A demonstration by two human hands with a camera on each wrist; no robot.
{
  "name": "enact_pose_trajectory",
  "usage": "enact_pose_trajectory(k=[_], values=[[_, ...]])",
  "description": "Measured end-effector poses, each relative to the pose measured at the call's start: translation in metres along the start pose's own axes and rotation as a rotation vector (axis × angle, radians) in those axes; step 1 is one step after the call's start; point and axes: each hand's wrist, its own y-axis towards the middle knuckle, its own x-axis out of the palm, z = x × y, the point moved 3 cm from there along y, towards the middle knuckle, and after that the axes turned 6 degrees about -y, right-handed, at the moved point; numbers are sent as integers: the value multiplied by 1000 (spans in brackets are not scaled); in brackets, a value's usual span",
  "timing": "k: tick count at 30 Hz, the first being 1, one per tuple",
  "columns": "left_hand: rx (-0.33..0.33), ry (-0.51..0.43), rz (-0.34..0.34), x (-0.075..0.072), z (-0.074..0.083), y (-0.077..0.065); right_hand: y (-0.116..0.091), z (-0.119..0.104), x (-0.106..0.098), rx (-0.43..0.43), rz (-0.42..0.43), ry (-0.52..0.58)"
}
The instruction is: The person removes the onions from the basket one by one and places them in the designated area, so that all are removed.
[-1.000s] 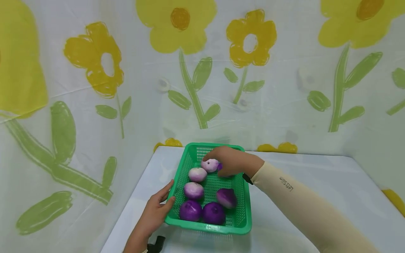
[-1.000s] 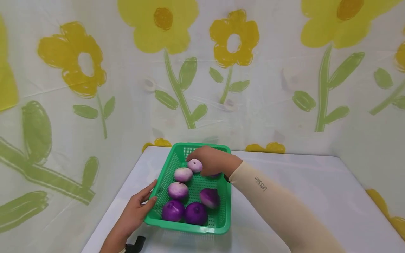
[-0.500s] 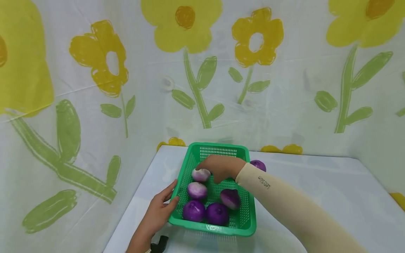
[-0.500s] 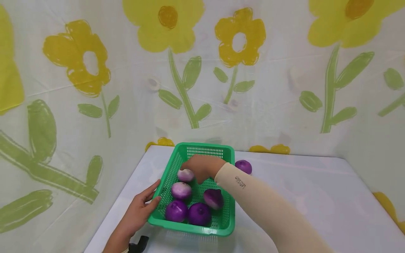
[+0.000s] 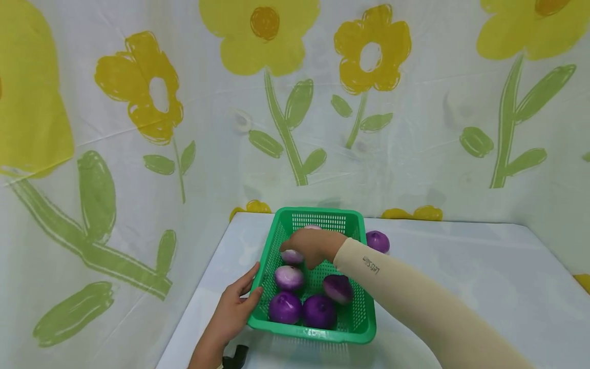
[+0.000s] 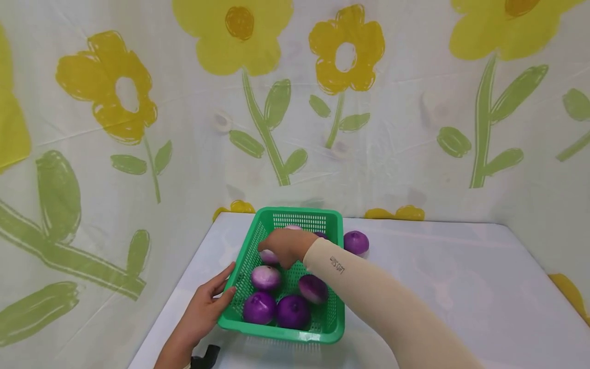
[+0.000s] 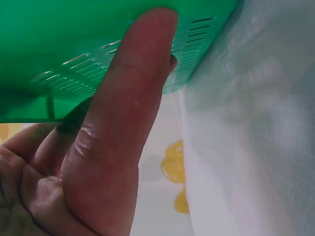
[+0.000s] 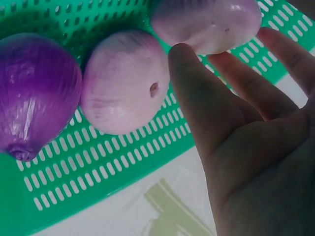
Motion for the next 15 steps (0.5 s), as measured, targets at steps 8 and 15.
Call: enact_pose_trajectory(k=[8,15], values=[[13,25,6,-1,2,-1,8,0,6,-5,4,-59],[26,22,-9,-2,0,-1,14,2,8,-19,27,-57]])
